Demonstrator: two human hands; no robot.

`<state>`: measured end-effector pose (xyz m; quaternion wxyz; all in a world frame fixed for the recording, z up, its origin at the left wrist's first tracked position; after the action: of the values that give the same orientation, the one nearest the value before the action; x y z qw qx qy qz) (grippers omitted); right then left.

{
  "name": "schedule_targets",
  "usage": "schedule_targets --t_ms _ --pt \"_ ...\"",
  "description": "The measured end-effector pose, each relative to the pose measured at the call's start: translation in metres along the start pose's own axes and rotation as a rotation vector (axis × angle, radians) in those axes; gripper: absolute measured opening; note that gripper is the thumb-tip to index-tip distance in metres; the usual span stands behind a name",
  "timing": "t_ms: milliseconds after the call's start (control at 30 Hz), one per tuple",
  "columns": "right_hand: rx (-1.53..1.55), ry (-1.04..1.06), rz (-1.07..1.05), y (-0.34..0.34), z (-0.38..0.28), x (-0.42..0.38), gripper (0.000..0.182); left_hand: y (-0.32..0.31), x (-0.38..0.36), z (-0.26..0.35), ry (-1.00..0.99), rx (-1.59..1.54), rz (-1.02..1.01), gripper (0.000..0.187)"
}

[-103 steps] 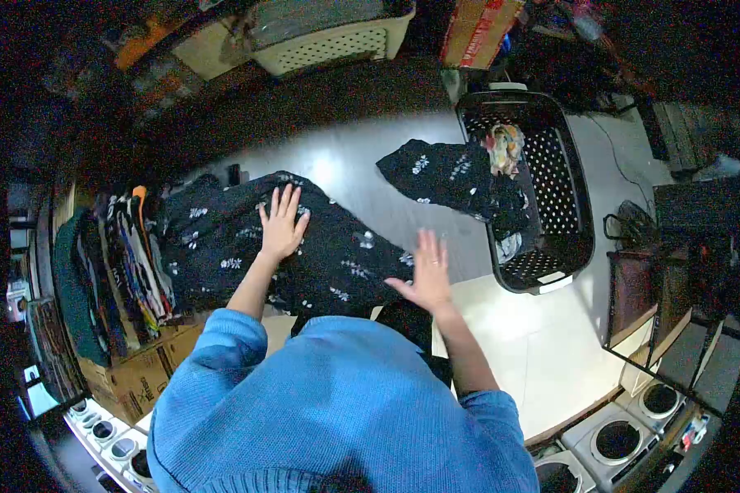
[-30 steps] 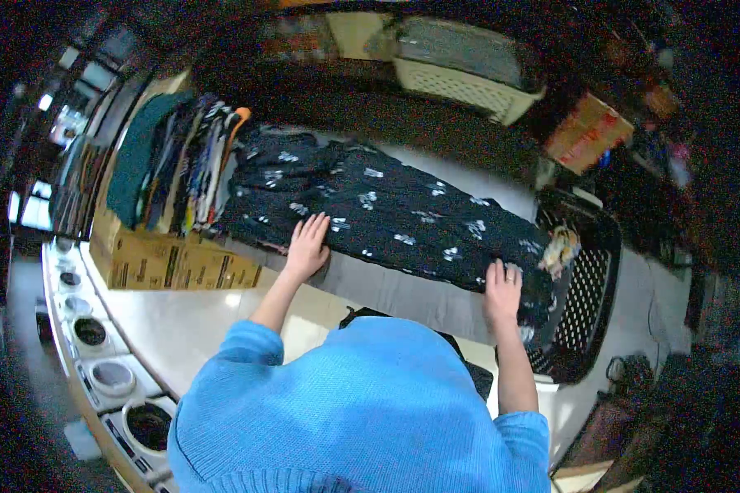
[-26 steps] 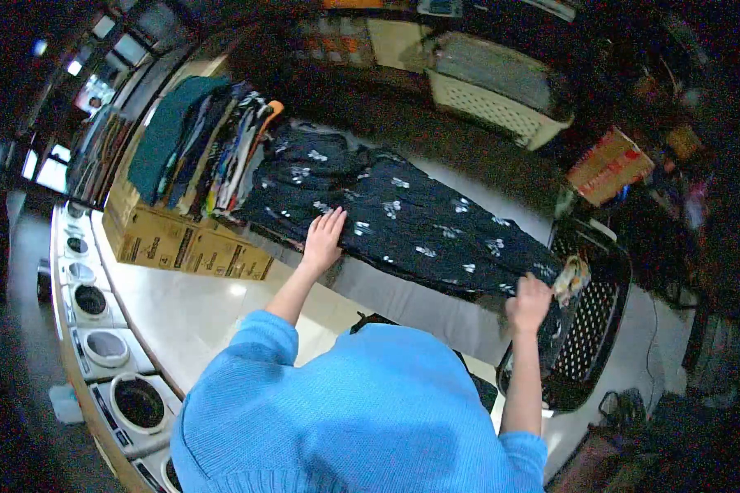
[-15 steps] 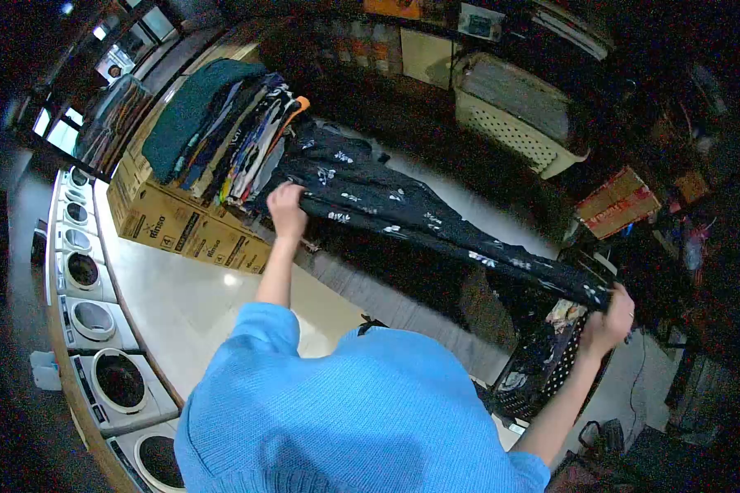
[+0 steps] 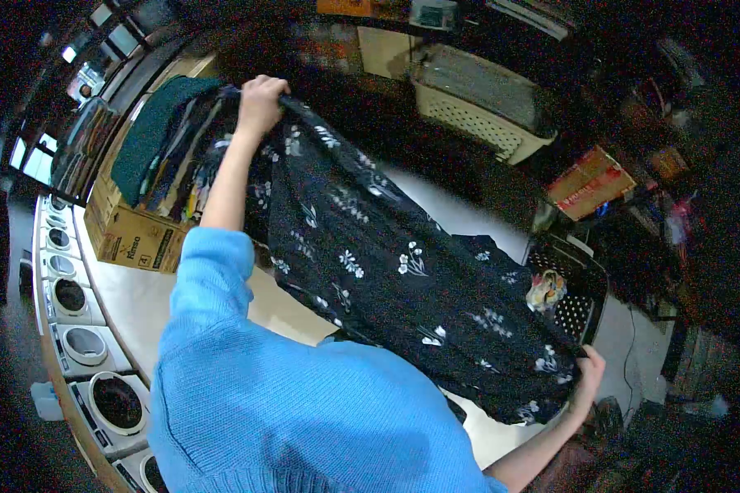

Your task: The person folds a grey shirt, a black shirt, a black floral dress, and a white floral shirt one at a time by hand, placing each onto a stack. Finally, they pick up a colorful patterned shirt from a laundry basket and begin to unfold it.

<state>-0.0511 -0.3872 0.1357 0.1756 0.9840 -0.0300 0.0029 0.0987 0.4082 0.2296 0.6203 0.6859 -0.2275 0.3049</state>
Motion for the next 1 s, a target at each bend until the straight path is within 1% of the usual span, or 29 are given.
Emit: schedule_targets --t_ms 33,67,100,133,167,200,233,267,300,333,367,400,433,467,533,567,600,633,667,733,800,833,867,900,933,967,1000 --pt "-0.048 -0.047 0.005 -0.005 0.017 -0.004 0.036 -0.024 0.002 0.015 -0.028 0.005 -0.013 0.018" --pt "-0.039 -0.142 0.000 -0.011 0.037 -0.006 0.035 -0.052 0.001 0.032 -0.003 0.050 -0.109 0.018" --pt "-0.032 -0.237 -0.004 -0.018 0.054 -0.009 0.035 -0.078 -0.006 0.050 0.060 -0.001 -0.090 0.017" --pt "-0.068 -0.117 0.102 -0.042 0.033 -0.021 0.033 -0.101 -0.018 0.074 0.102 -0.087 -0.023 0.016" --pt "-0.182 -0.154 0.094 -0.048 0.044 -0.023 0.033 -0.105 -0.032 0.110 0.152 -0.194 -0.054 0.011" --pt "-0.296 -0.192 0.081 -0.053 0.058 -0.025 0.033 -0.113 -0.049 0.150 0.184 -0.232 -0.160 0.007" --pt "-0.300 -0.220 -0.042 -0.061 0.052 -0.027 0.033 -0.112 -0.076 0.194 0.160 -0.304 -0.288 0.009" --pt "-0.301 -0.242 -0.167 -0.069 0.048 -0.028 0.034 -0.096 -0.105 0.239 0.171 -0.401 -0.516 0.010" --pt "-0.343 -0.239 -0.218 -0.071 0.056 -0.032 0.038 -0.087 -0.139 0.280 0.058 -0.408 -0.554 0.026" --pt "-0.231 -0.244 -0.180 -0.077 0.052 -0.037 0.036 -0.111 -0.199 0.306 -0.035 -0.473 -0.443 0.051" --pt "-0.220 -0.248 -0.207 -0.077 0.049 -0.039 0.032 -0.125 -0.238 0.325 -0.025 -0.418 -0.593 0.064" --pt "-0.212 -0.252 -0.236 -0.076 0.043 -0.039 0.028 -0.128 -0.264 0.334 0.022 -0.435 -0.584 0.065" --pt "-0.179 -0.244 -0.264 -0.076 0.030 -0.039 0.028 -0.130 -0.265 0.337 0.047 -0.435 -0.590 0.066" --pt "-0.233 -0.163 -0.271 -0.082 -0.001 -0.038 0.033 -0.131 -0.266 0.340 0.075 -0.436 -0.598 0.067" --pt "-0.065 -0.144 -0.333 -0.088 -0.033 -0.035 0.036 -0.133 -0.263 0.338 0.022 -0.453 -0.617 0.065" --pt "-0.086 -0.104 -0.455 -0.095 -0.051 -0.030 0.036 -0.131 -0.263 0.337 0.028 -0.460 -0.635 0.067" --pt "-0.104 -0.061 -0.575 -0.103 -0.070 -0.022 0.036 -0.123 -0.263 0.340 0.058 -0.484 -0.716 0.069" --pt "-0.122 -0.015 -0.694 -0.113 -0.091 -0.015 0.037 -0.105 -0.263 0.345 0.069 -0.572 -0.739 0.069" --pt "-0.061 -0.023 -0.831 -0.129 -0.114 -0.006 0.032 -0.086 -0.268 0.352 0.079 -0.659 -0.758 0.069" --pt "0.005 0.169 -1.033 -0.159 -0.134 0.015 0.030 -0.053 -0.301 0.376 0.104 -0.977 -0.956 0.070" --pt "0.135 0.302 -0.938 -0.205 -0.151 0.041 0.033 -0.027 -0.349 0.402 0.278 -1.266 -0.998 0.056" --pt "0.209 0.285 -0.793 -0.235 -0.147 0.058 0.040 -0.014 -0.351 0.400 0.767 -1.607 -1.144 0.052" --pt "0.480 0.132 -0.683 -0.267 -0.151 0.068 0.042 -0.017 -0.369 0.394 1.024 -1.841 -1.152 0.056" --pt "0.766 -0.028 -0.654 -0.300 -0.142 0.083 0.045 -0.021 -0.388 0.388 1.334 -2.104 -1.085 0.061" --pt "0.871 -0.175 -0.642 -0.324 -0.121 0.102 0.046 -0.025 -0.407 0.382 1.639 -2.311 -0.951 0.066" --pt "0.876 -0.283 -0.604 -0.345 -0.103 0.117 0.049 -0.013 -0.390 0.365 1.713 -2.446 -0.922 0.074" --pt "0.757 -0.279 -0.586 -0.358 -0.075 0.131 0.051 -0.006 -0.383 0.353 1.776 -2.586 -0.882 0.081"
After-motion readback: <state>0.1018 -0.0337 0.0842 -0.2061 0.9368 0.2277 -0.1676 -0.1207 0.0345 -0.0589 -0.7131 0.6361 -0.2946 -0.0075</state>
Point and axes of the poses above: each hand's wrist, its own x-axis towards the middle knuckle, its own y-axis out of the back of the hand, z = x × y, the point moved 3 cm from there along x, towards the middle knuckle, and after that the axes turned 12 degrees about y, right-handed, at the moved point
